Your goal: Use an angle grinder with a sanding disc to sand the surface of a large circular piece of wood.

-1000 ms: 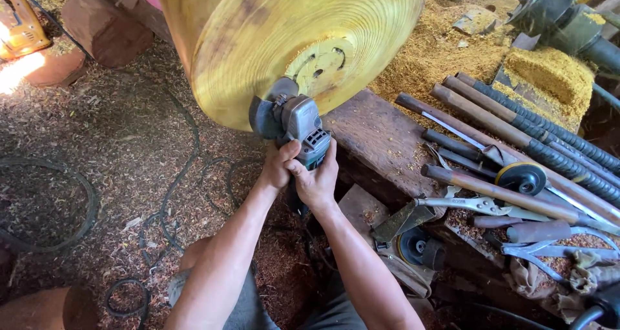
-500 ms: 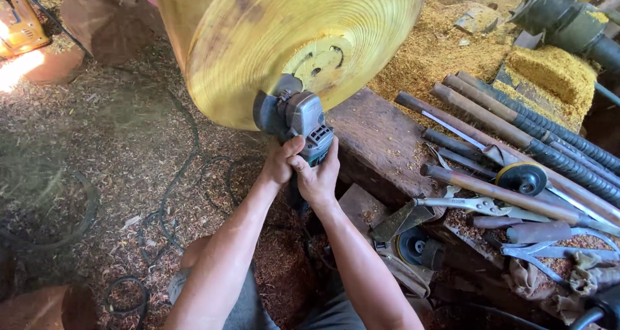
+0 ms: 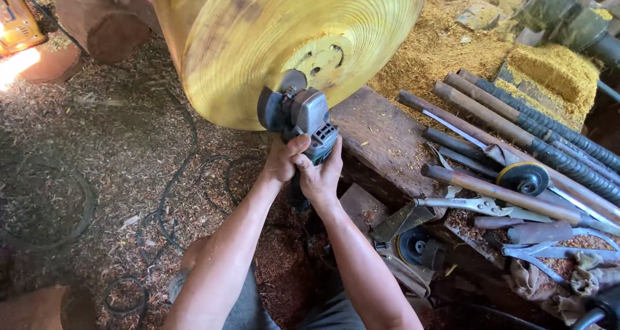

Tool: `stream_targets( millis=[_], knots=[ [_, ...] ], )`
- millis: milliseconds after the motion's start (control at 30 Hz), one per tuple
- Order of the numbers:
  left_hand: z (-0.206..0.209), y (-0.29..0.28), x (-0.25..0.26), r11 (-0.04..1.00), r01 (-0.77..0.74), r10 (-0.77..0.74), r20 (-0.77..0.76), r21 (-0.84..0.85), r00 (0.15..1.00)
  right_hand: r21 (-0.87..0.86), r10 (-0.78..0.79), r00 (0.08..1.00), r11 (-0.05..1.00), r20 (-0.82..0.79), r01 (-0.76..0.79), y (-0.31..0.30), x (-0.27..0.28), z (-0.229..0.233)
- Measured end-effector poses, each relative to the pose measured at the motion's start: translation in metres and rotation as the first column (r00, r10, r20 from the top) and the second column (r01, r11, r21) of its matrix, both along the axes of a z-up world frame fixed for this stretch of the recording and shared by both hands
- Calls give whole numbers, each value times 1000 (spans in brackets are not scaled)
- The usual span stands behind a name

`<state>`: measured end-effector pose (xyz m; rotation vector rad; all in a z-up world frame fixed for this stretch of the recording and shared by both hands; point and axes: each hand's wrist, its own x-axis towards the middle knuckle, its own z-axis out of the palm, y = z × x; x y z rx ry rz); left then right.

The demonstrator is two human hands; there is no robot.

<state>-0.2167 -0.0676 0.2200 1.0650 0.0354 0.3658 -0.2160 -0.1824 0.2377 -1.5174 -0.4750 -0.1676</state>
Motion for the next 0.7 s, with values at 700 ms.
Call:
stream_targets(
  millis=[700],
  knots=[
    [-35, -34, -30, 987, 71, -61, -73, 146, 995, 201, 32, 990, 980, -140, -3, -29, -20, -81]
  ],
)
